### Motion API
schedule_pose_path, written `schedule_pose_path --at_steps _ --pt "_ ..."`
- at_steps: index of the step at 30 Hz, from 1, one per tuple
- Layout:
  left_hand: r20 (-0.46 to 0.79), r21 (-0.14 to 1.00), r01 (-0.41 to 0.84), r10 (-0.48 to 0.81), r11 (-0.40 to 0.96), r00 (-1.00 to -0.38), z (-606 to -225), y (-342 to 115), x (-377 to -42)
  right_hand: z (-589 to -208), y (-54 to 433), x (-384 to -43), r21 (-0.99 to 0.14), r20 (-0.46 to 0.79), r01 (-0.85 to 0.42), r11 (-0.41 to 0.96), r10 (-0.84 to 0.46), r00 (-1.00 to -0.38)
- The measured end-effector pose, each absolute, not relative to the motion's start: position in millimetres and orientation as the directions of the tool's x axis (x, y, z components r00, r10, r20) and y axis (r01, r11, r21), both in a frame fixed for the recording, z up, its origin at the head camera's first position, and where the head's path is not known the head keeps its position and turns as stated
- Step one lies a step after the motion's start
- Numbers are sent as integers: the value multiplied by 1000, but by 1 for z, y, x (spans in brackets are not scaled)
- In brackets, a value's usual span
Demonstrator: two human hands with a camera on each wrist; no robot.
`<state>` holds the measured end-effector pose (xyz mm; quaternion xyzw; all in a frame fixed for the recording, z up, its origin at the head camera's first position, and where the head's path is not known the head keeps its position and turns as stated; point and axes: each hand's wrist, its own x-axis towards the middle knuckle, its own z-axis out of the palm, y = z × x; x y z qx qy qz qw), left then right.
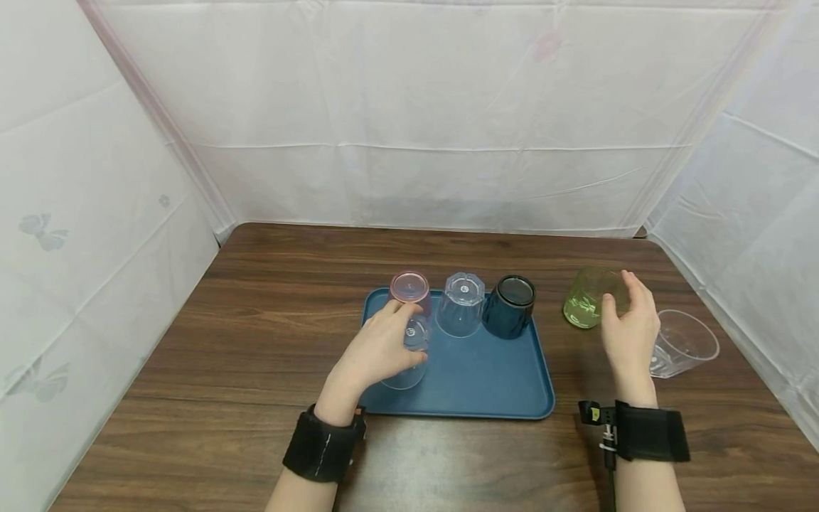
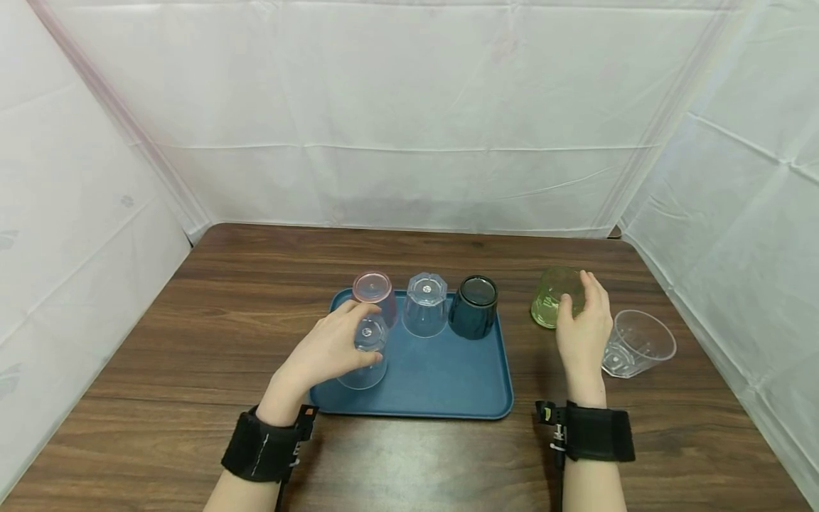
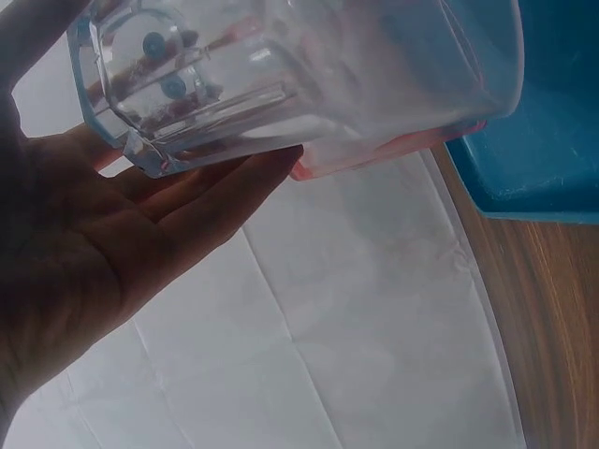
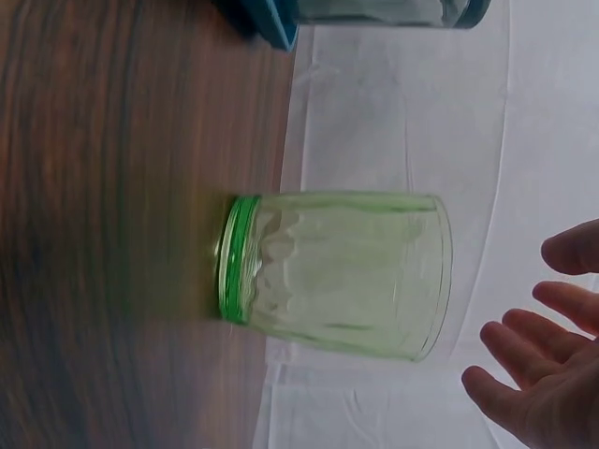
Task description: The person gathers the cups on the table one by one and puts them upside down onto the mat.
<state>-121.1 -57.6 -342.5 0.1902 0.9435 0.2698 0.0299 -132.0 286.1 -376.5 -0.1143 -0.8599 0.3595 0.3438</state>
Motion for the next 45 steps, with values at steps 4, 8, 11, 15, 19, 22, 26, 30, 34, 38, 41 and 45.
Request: schedule_pose_path --at_steps 4,8,11,15,19,22,26,30,34,38,41,45 --pt "32 523 336 375 784 -926 -343 -59 -121 -377 293 -131 -689 527 -50 723 454 -718" --pt "17 527 325 372 786 -928 -343 -59 -122 -378 299 -128 -683 514 -17 730 464 -721" --pt "10 532 318 369 785 -929 -344 -59 -122 -377 305 -125 -676 489 36 736 485 -725" --pt "-2 532 308 365 789 -931 -344 -59 -122 -378 311 -122 -670 440 116 733 518 -734" --pt "-15 527 300 362 795 -932 -345 -59 -123 -379 317 -119 -661 399 169 731 533 -746" --pt "-18 525 300 363 797 -932 -345 -59 -123 -380 321 -118 -649 395 190 737 539 -744" --pt "-20 518 301 363 801 -932 -345 -60 -123 -381 325 -116 -631 389 212 747 540 -746" --pt "-19 504 306 365 808 -931 -345 -60 -123 -384 328 -115 -605 397 225 764 535 -746" --pt "-14 489 316 370 813 -929 -345 -60 -123 -387 331 -114 -587 418 235 774 539 -731" --pt "-15 485 318 372 815 -928 -345 -61 -122 -389 334 -114 -573 416 260 777 549 -725" --pt "-18 489 315 370 813 -929 -345 -62 -122 -390 335 -114 -560 418 280 780 558 -717" --pt "-22 496 310 369 811 -929 -345 -62 -122 -390 337 -113 -556 387 330 762 590 -709"
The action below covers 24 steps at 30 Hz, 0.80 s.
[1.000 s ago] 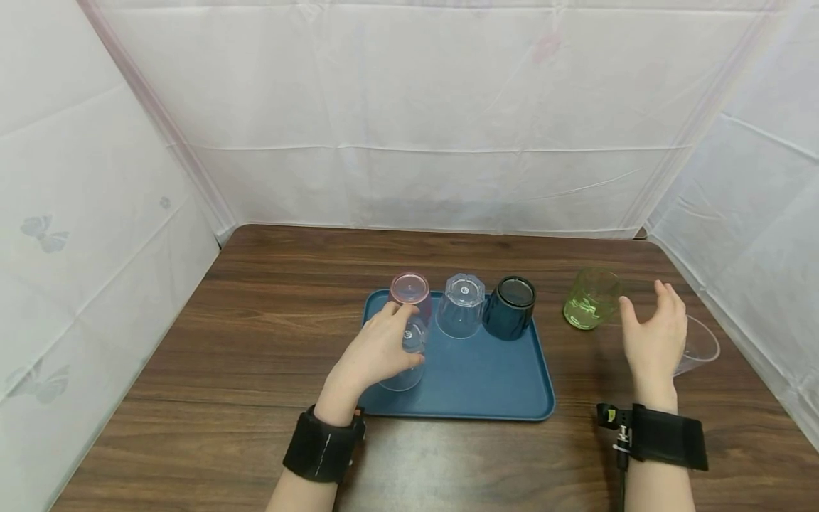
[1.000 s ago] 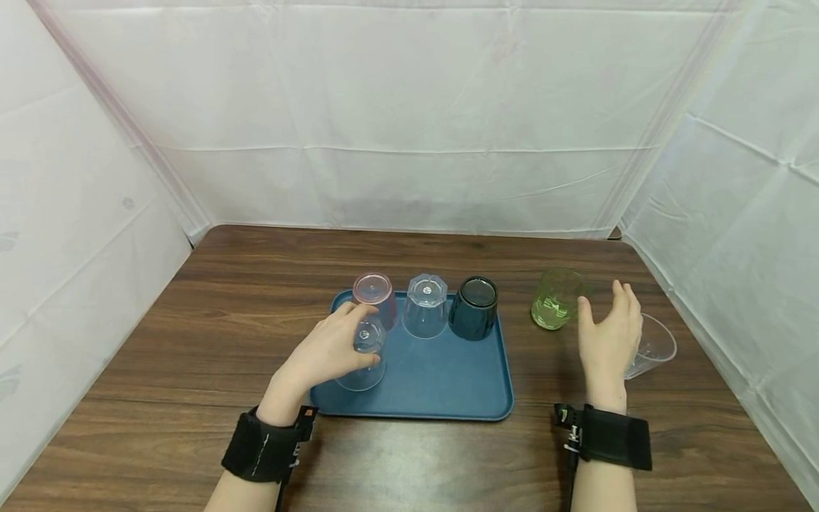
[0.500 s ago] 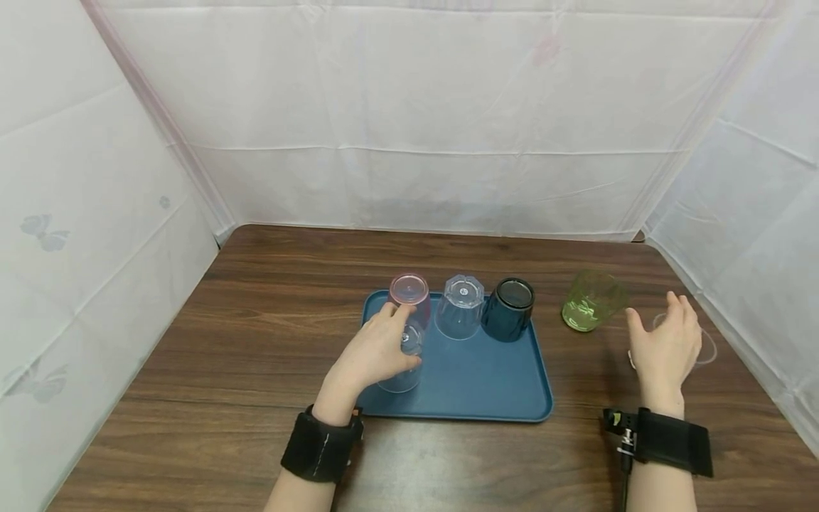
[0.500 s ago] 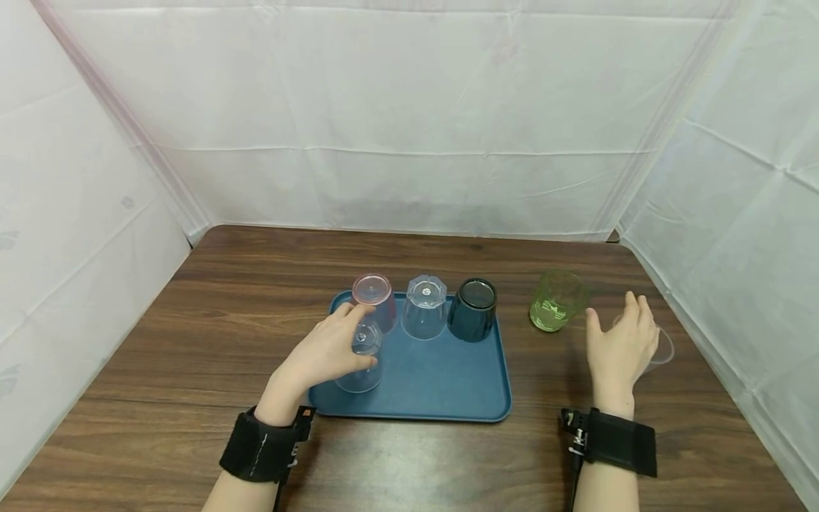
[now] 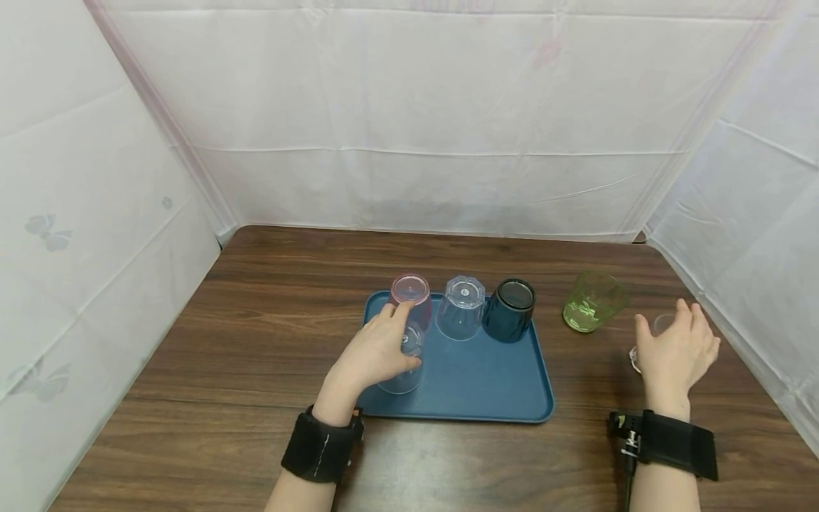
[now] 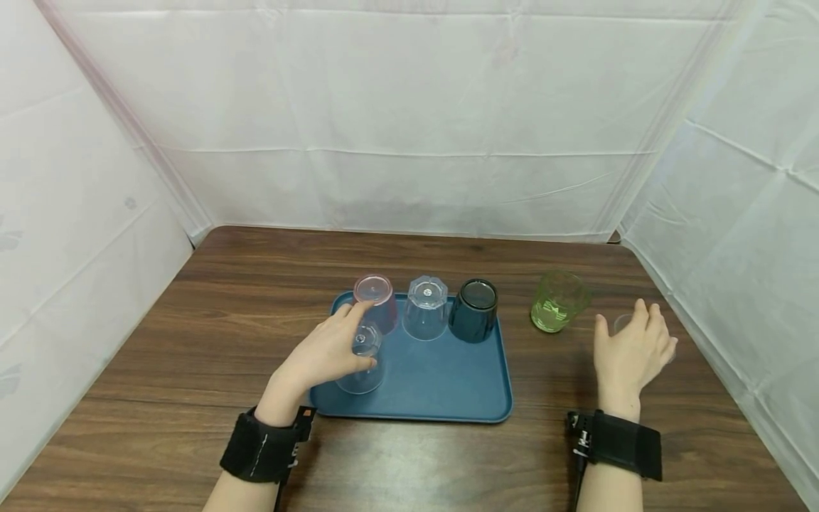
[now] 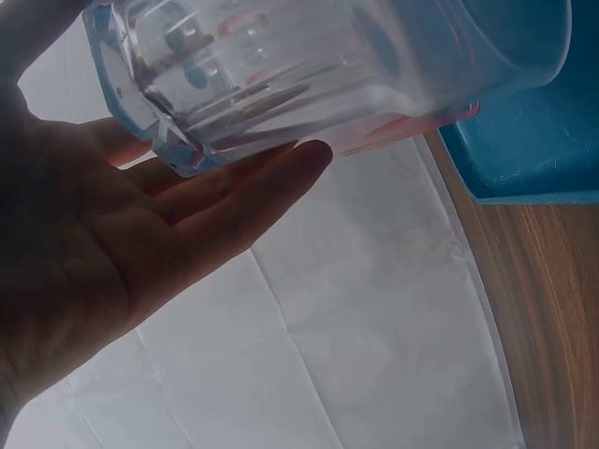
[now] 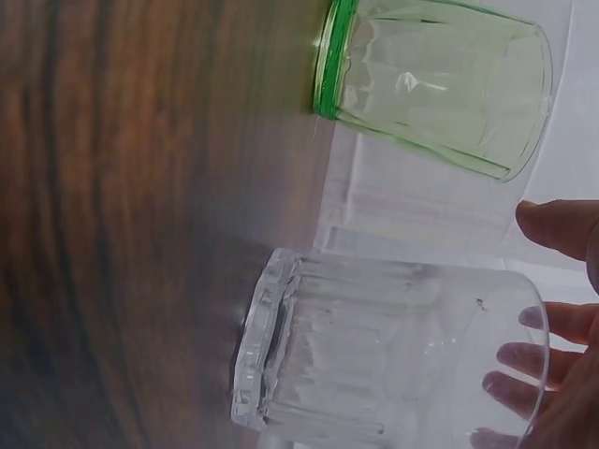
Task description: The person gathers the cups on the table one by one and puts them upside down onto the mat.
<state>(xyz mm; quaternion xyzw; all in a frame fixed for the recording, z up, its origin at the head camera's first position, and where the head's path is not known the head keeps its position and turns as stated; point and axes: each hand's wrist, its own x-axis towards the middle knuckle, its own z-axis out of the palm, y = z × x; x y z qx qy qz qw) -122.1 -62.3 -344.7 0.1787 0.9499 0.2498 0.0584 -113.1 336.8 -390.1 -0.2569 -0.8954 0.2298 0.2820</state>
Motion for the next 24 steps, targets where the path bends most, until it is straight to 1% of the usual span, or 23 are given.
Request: schedule_pose_path --at_steps 4,7,15,24 --pt "-23 497 311 370 810 -929 -344 -63 -122 -390 340 -111 -553 333 401 731 634 -698" --pt "-22 492 313 371 812 -928 -344 -63 -122 -390 341 -111 -549 320 421 722 647 -692" --pt "-28 478 314 371 820 -928 -344 -64 -121 -391 344 -109 -548 297 438 713 655 -695" --pt "-48 466 301 364 832 -930 -343 -64 -121 -394 345 -109 -556 308 436 707 663 -683"
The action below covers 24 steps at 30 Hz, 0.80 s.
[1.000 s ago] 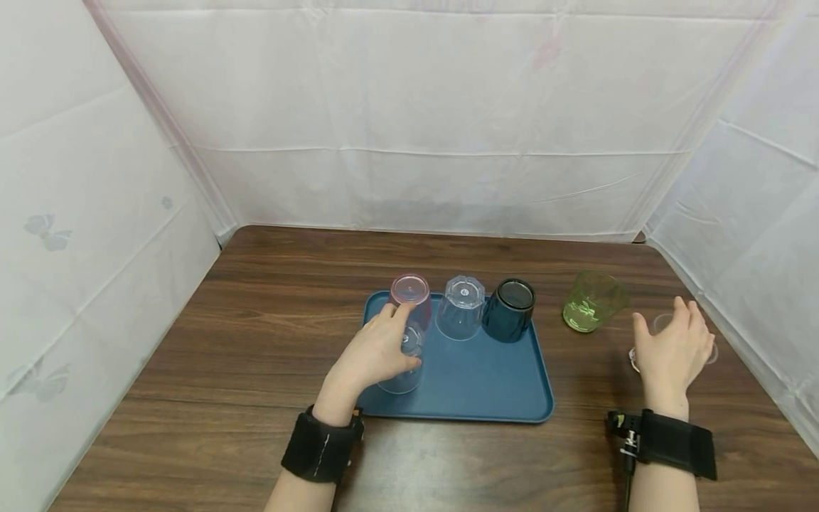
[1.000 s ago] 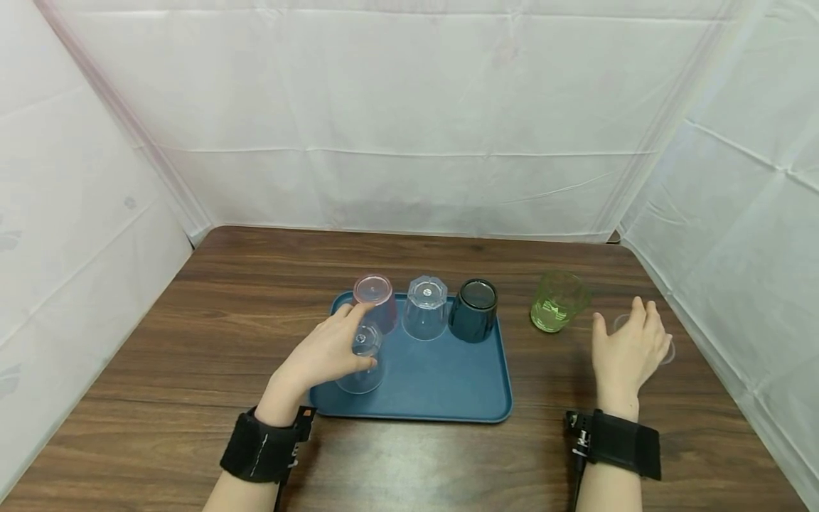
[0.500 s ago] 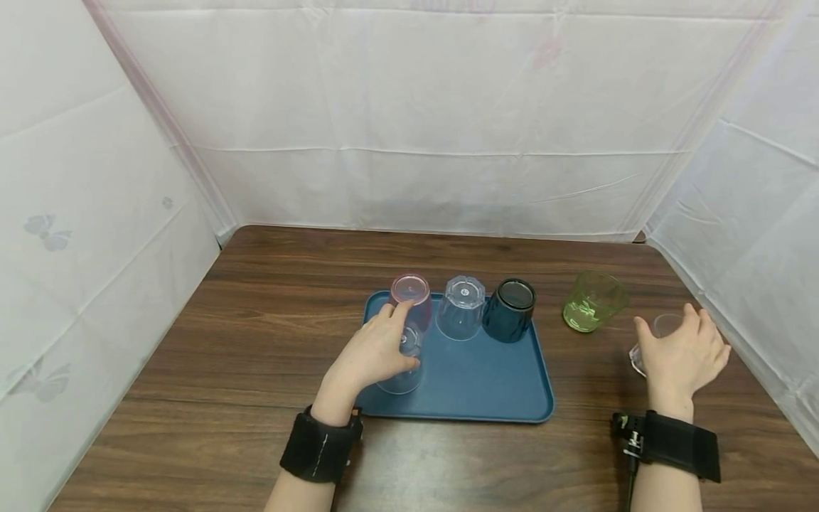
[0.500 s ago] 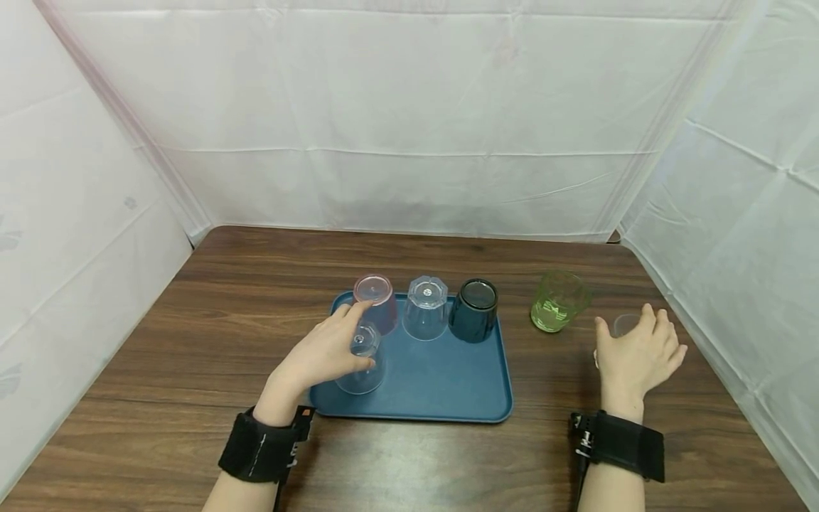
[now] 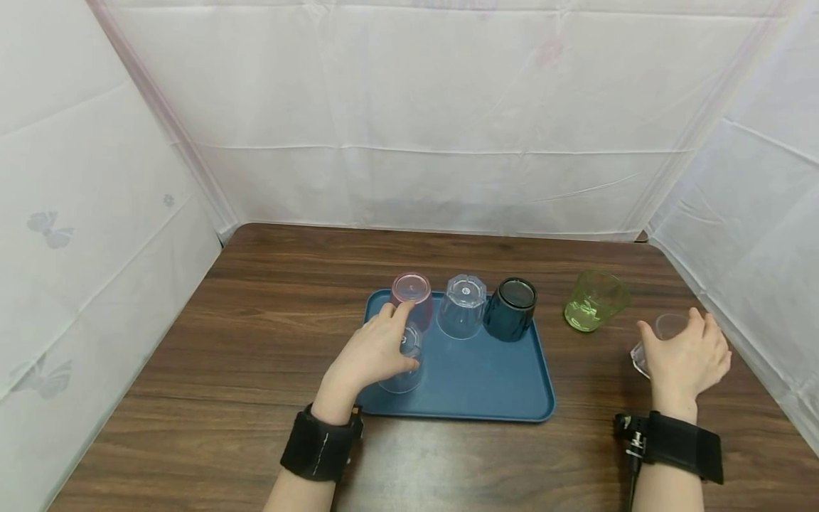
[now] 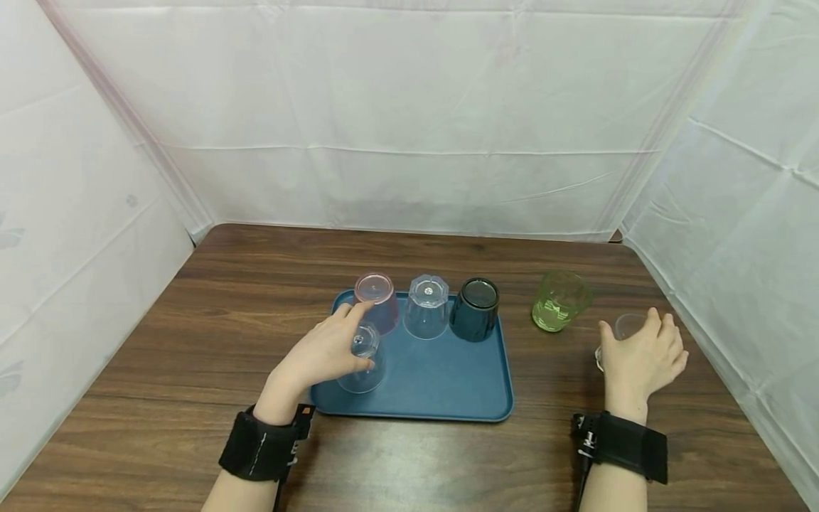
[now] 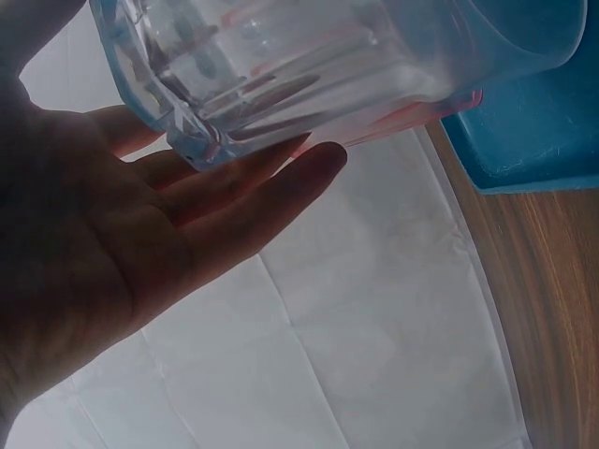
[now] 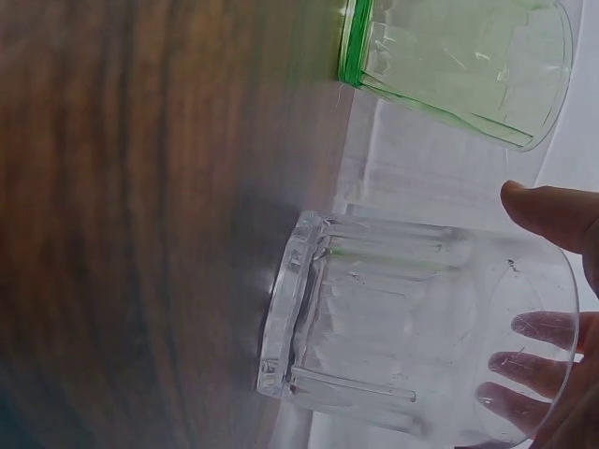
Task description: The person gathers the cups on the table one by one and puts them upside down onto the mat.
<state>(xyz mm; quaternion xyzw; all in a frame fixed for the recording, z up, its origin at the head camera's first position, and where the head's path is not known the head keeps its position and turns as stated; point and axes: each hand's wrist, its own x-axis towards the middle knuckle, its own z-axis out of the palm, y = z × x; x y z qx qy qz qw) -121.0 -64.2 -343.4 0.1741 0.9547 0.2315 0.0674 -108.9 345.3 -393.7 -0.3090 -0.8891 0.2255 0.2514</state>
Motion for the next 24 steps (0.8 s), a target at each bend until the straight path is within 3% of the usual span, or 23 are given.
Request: schedule_pose_path --at_steps 24 --pt "-109 451 288 372 845 -922 -342 -63 -120 -396 346 -109 -566 308 436 700 669 -676"
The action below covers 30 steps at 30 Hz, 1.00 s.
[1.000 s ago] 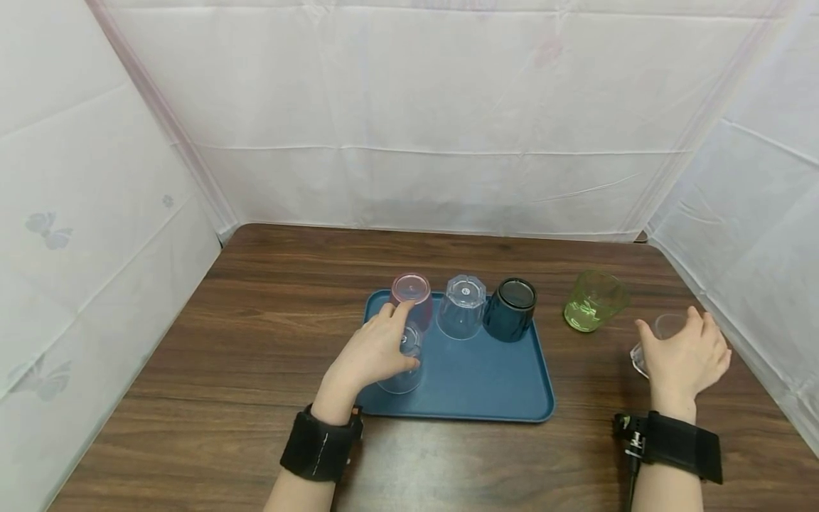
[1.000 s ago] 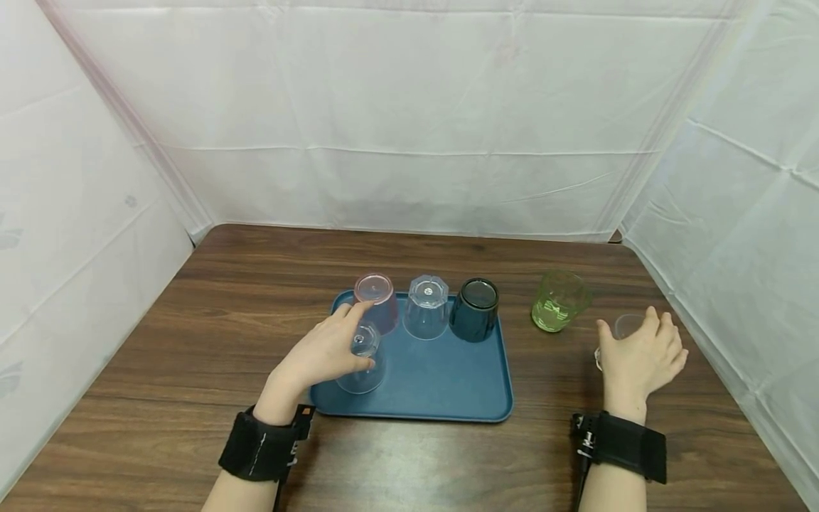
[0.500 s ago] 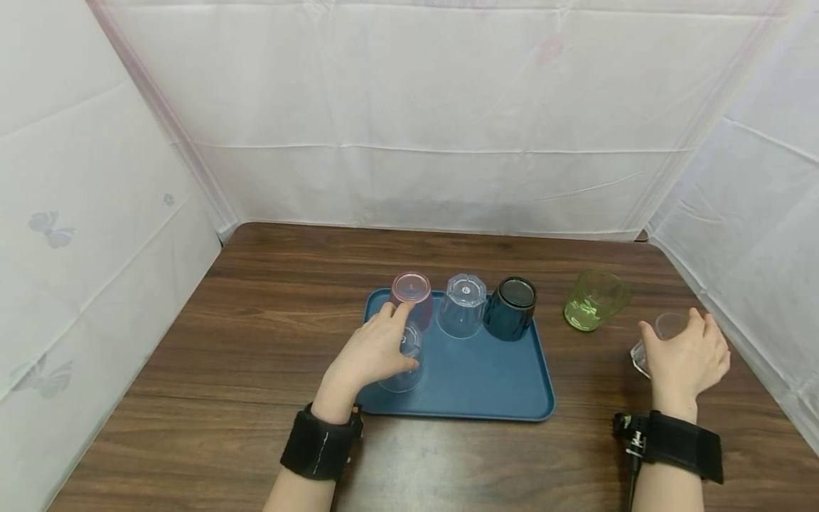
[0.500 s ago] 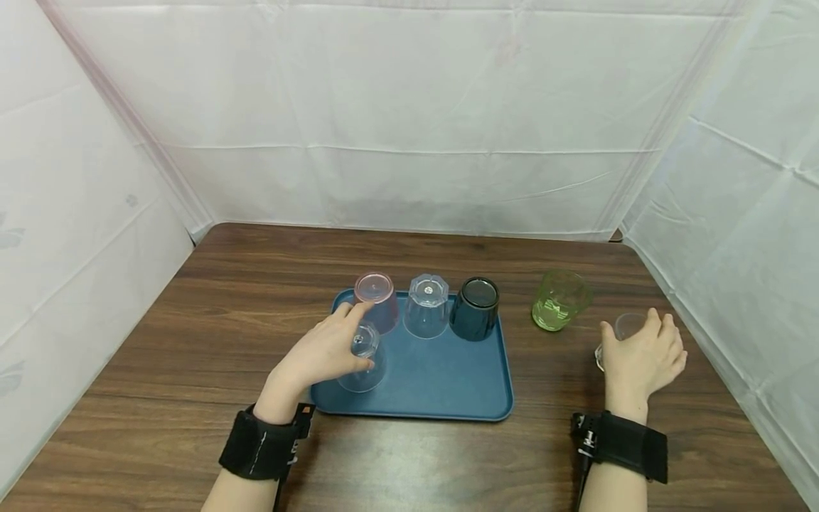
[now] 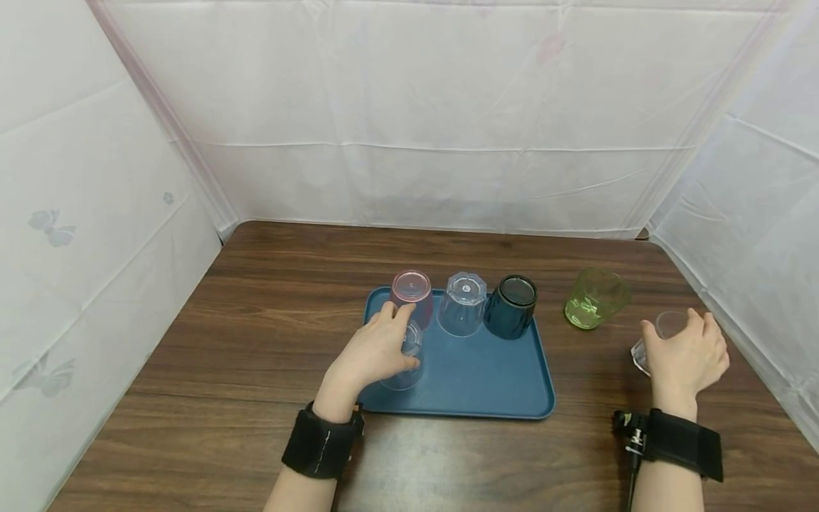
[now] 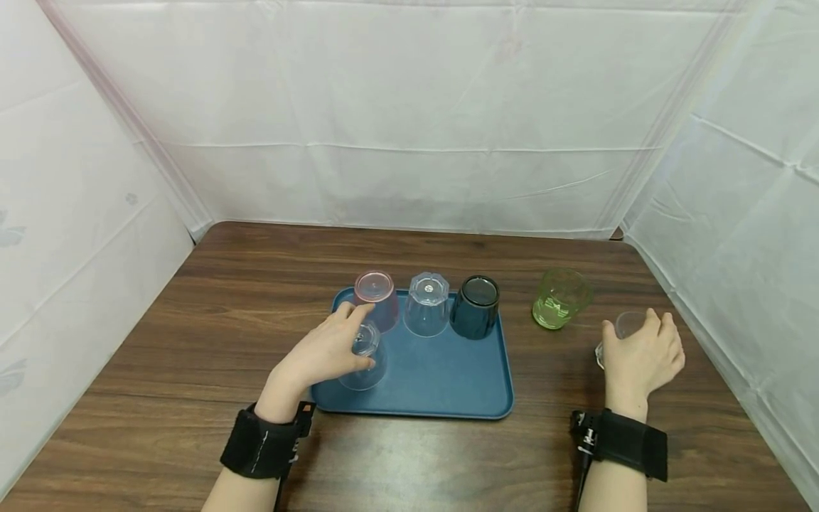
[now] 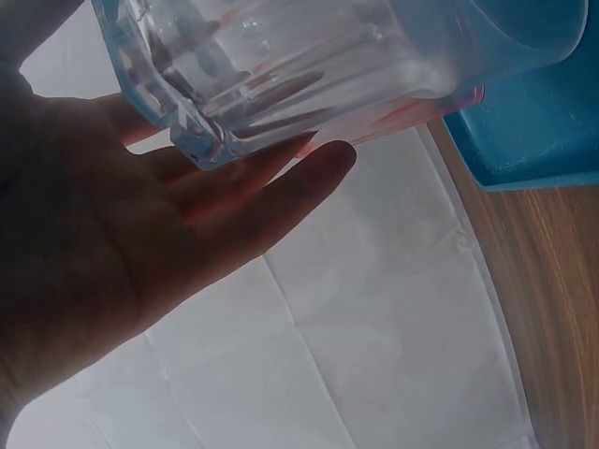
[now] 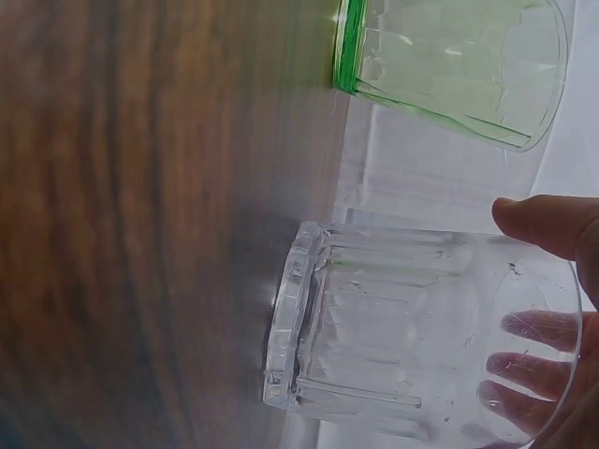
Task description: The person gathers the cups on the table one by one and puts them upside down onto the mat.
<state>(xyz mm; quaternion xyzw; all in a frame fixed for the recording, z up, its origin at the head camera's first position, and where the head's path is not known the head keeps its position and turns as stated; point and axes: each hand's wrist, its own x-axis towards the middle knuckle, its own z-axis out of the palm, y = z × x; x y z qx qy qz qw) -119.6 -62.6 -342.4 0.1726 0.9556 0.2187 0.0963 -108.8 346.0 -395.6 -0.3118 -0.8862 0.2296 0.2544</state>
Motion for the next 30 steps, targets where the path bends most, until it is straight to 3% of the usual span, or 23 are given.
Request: schedule_pose_path --at_steps 21,30 --pt "-109 445 297 380 845 -919 -343 -62 -120 -393 350 -110 -539 243 497 681 690 -682" --pt "-100 442 300 379 845 -920 -343 -62 -120 -393 348 -110 -546 262 507 667 710 -653"
